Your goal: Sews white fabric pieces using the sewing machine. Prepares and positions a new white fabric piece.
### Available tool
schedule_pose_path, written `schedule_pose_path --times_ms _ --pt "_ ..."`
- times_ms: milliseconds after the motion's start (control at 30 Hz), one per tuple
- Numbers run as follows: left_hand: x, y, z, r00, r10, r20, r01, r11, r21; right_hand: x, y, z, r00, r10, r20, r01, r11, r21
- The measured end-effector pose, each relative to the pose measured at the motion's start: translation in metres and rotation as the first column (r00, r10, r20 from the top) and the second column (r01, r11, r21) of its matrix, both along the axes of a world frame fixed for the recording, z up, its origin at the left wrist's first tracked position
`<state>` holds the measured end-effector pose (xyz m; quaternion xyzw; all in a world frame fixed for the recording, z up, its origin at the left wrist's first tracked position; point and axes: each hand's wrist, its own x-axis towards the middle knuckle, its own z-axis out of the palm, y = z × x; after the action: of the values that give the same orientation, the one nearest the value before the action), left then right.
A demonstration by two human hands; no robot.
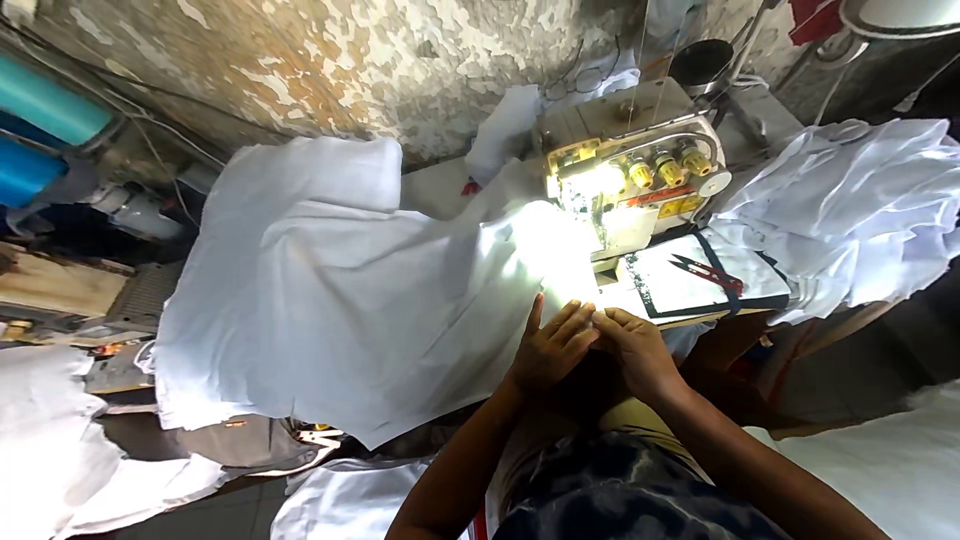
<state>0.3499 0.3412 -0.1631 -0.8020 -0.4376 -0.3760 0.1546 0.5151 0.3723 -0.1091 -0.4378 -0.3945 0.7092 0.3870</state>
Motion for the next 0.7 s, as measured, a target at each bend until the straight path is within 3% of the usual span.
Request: schedule_pose_path --times_ms 67,133,233,367,700 --pt "-0.011 0.002 -0.009 1.000 -0.009 -0.014 0.009 1.000 -0.003 -0.003 -0.004 -0.007 0.998 -0.009 0.060 -0.002 0.983 0.183" --pt "-0.023 0.002 -0.012 0.997 0.049 -0.058 -0.051 0.998 -0.030 -0.005 -0.009 -0.012 0.996 -0.010 0.084 -0.011 0.967 0.255" --pt "-0.031 0.003 -0.001 0.990 0.083 -0.111 -0.091 0.993 -0.073 -0.008 -0.012 -0.019 0.996 -0.022 0.090 0.004 0.980 0.201" --pt "-0.037 0.006 0.006 0.986 -0.002 -0.165 -0.018 0.993 -0.117 -0.011 -0.010 -0.022 0.992 -0.043 0.118 0.028 0.991 0.127" --pt "-0.038 0.018 0.014 0.988 -0.017 -0.155 -0.010 0.985 -0.170 -0.019 0.003 -0.028 0.985 -0.067 0.159 0.035 0.980 0.196"
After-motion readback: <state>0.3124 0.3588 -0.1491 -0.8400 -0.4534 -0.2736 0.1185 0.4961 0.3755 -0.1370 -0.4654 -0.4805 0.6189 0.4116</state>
